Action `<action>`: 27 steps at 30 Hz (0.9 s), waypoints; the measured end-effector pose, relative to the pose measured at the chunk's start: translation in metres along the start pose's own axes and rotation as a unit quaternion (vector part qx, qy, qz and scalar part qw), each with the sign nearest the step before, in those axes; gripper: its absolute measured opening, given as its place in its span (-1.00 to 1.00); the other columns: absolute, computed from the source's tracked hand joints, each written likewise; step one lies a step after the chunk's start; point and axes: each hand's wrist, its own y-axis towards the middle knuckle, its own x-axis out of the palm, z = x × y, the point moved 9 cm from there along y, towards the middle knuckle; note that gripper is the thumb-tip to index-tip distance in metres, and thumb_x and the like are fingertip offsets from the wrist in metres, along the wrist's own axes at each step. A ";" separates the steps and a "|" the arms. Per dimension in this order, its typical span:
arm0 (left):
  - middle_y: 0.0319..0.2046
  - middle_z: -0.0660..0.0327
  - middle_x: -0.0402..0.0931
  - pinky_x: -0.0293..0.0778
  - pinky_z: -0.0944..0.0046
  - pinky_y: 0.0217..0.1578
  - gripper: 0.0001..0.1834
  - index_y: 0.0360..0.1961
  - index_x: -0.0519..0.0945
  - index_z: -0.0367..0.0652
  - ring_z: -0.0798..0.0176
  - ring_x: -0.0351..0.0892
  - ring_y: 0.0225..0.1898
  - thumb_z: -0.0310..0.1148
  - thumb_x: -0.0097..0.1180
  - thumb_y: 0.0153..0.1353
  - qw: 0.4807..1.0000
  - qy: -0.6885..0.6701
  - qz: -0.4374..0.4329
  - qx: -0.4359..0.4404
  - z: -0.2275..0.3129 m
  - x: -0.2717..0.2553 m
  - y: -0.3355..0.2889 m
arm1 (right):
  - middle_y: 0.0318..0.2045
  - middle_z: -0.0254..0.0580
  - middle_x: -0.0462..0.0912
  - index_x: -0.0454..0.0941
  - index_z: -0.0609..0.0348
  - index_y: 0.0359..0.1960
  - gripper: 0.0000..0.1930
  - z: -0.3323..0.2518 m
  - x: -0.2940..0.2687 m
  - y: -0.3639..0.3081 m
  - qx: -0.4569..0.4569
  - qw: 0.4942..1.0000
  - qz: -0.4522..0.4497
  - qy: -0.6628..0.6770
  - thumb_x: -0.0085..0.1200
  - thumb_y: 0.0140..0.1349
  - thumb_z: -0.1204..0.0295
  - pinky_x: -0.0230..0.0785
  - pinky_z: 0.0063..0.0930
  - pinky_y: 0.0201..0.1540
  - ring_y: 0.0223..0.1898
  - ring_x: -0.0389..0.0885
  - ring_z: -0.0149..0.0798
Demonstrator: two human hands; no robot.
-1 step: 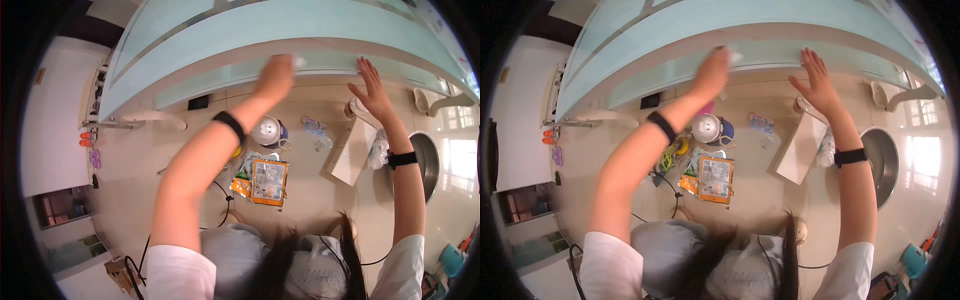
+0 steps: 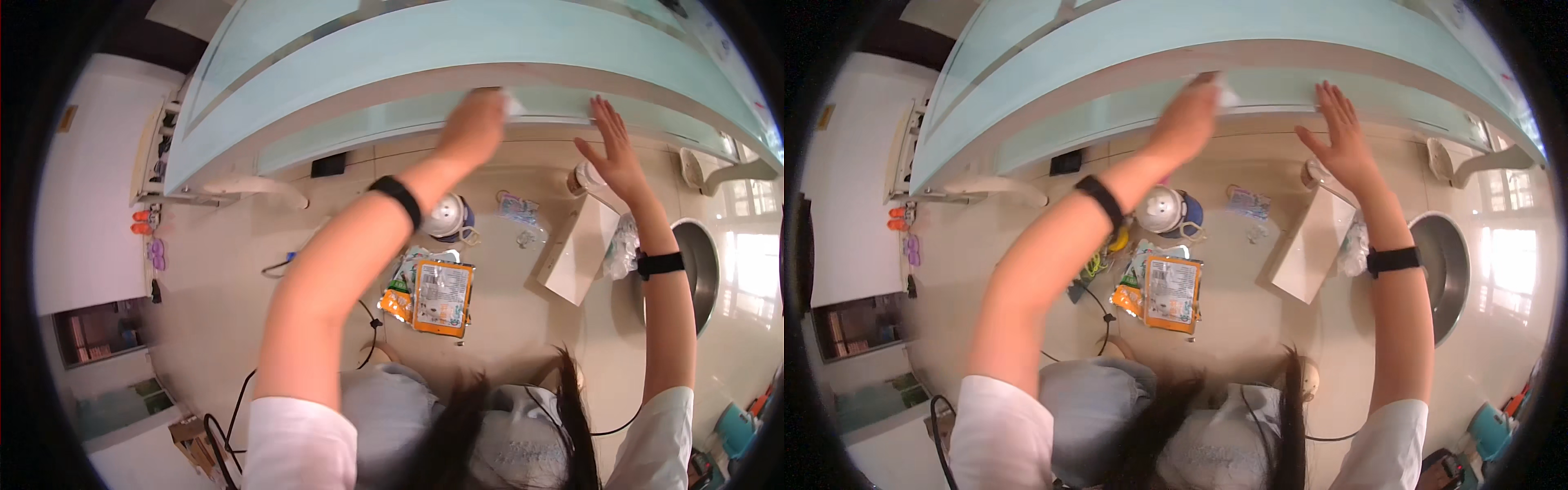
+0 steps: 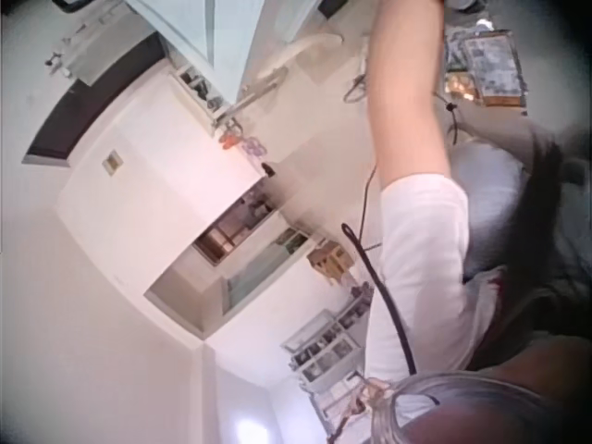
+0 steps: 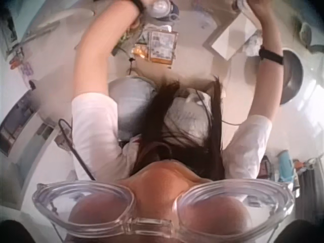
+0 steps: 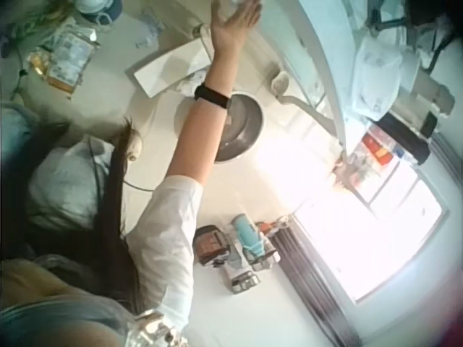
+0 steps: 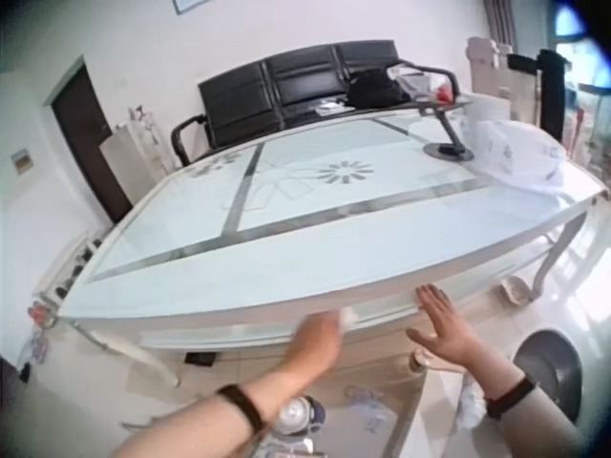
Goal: Wiping a glass table with a damp cloth and paper towels.
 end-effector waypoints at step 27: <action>0.13 -0.13 0.26 0.17 0.07 0.16 -0.59 0.03 0.34 -0.41 -0.13 0.20 0.18 -0.35 -0.32 0.27 0.866 0.441 -0.026 -0.236 -0.315 -0.181 -0.160 | 0.33 -0.27 0.04 0.04 -0.11 0.32 -0.44 0.027 0.009 -0.009 -0.001 0.997 0.014 -0.071 -0.12 0.30 0.24 -0.22 -0.27 0.38 0.36 -0.09 -0.22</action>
